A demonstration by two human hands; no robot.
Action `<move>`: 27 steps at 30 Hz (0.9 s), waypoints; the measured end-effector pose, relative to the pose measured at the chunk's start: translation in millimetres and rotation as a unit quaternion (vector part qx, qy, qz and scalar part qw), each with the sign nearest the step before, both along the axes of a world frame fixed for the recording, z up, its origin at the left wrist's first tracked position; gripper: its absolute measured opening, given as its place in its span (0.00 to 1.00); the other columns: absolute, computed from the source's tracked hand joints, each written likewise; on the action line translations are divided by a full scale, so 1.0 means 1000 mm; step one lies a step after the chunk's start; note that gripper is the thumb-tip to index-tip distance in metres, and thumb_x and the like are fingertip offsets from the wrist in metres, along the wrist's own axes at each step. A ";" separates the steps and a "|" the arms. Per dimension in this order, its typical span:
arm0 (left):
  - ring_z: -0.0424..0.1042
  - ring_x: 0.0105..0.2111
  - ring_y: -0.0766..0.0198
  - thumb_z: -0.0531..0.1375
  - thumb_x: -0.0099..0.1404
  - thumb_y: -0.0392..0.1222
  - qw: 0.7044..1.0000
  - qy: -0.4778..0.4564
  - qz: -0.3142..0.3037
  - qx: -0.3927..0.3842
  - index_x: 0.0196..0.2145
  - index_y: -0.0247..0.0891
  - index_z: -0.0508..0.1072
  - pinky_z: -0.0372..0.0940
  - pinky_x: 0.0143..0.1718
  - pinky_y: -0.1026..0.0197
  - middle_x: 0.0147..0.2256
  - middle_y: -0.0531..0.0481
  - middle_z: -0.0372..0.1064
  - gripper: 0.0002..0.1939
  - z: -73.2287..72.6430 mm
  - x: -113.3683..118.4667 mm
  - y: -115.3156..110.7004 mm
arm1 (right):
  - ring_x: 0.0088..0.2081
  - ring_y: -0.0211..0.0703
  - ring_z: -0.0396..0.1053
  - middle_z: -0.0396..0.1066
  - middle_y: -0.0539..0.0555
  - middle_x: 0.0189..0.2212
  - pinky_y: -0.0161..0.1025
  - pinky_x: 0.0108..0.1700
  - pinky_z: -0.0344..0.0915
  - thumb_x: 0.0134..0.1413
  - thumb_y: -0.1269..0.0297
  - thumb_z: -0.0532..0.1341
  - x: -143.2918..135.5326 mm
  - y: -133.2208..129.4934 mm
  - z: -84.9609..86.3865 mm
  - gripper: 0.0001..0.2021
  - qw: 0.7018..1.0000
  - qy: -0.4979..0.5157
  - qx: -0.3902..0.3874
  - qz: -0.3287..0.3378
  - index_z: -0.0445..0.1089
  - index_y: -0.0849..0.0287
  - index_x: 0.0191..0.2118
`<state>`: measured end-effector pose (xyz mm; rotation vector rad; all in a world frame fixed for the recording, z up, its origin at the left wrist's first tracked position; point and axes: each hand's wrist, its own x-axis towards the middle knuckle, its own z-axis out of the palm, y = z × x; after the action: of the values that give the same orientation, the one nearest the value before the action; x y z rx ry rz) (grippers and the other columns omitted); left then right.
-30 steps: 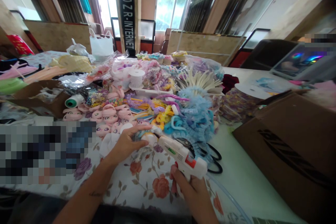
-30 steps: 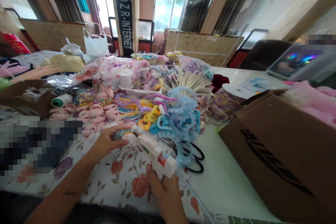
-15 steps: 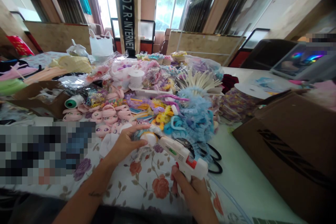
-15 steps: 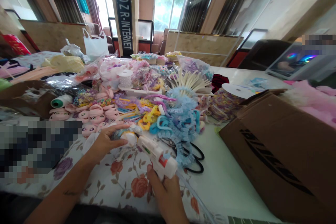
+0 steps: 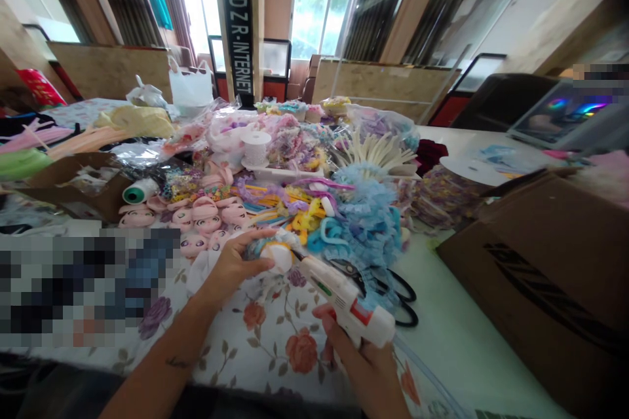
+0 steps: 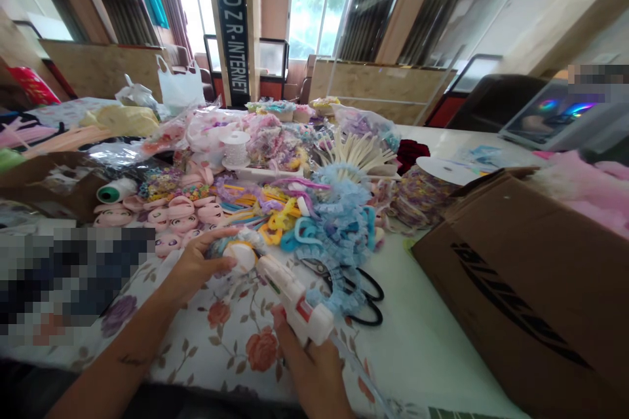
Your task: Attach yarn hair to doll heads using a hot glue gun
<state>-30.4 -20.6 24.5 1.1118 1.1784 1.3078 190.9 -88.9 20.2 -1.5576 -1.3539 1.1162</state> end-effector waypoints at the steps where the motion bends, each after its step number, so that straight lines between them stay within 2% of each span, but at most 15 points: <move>1: 0.73 0.44 0.55 0.72 0.44 0.41 1.000 0.008 -0.003 0.003 0.43 0.44 0.78 0.69 0.43 0.60 0.46 0.49 0.75 0.25 -0.001 0.000 0.000 | 0.19 0.40 0.62 0.65 0.49 0.13 0.36 0.26 0.61 0.49 0.43 0.59 -0.001 0.000 0.001 0.21 1.000 -0.001 0.007 -0.003 0.69 0.58 0.23; 7: 0.69 0.51 0.54 0.70 0.49 0.42 0.995 0.082 -0.043 0.039 0.45 0.47 0.77 0.64 0.52 0.57 0.49 0.50 0.73 0.23 -0.005 -0.002 0.000 | 0.18 0.37 0.58 0.64 0.48 0.13 0.34 0.23 0.57 0.49 0.44 0.60 -0.005 0.001 0.003 0.20 1.000 0.019 0.008 0.018 0.69 0.59 0.26; 13: 0.69 0.52 0.52 0.69 0.50 0.40 0.990 0.115 -0.046 0.063 0.45 0.46 0.78 0.60 0.56 0.52 0.48 0.49 0.74 0.22 -0.002 -0.003 -0.001 | 0.18 0.37 0.57 0.64 0.47 0.13 0.34 0.24 0.57 0.50 0.45 0.60 -0.005 0.001 -0.003 0.19 0.999 0.029 0.011 0.022 0.68 0.59 0.25; 23: 0.68 0.53 0.53 0.70 0.50 0.42 0.994 0.087 -0.045 0.038 0.46 0.47 0.77 0.62 0.55 0.54 0.50 0.51 0.73 0.23 -0.008 -0.004 0.000 | 0.19 0.38 0.58 0.64 0.47 0.13 0.36 0.26 0.57 0.50 0.48 0.60 -0.003 0.000 0.000 0.17 1.000 0.024 0.012 0.006 0.69 0.59 0.27; 27: 0.69 0.52 0.52 0.71 0.47 0.42 0.998 0.056 -0.032 0.025 0.45 0.46 0.77 0.64 0.53 0.55 0.49 0.50 0.73 0.24 -0.005 -0.003 -0.001 | 0.19 0.39 0.59 0.64 0.47 0.12 0.36 0.25 0.56 0.50 0.48 0.60 -0.002 0.000 0.000 0.17 1.000 0.028 0.009 0.004 0.66 0.58 0.23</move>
<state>-33.2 -21.1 19.7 1.2627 1.1869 1.2451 188.5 -88.5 20.6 -1.4986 -1.3294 1.1412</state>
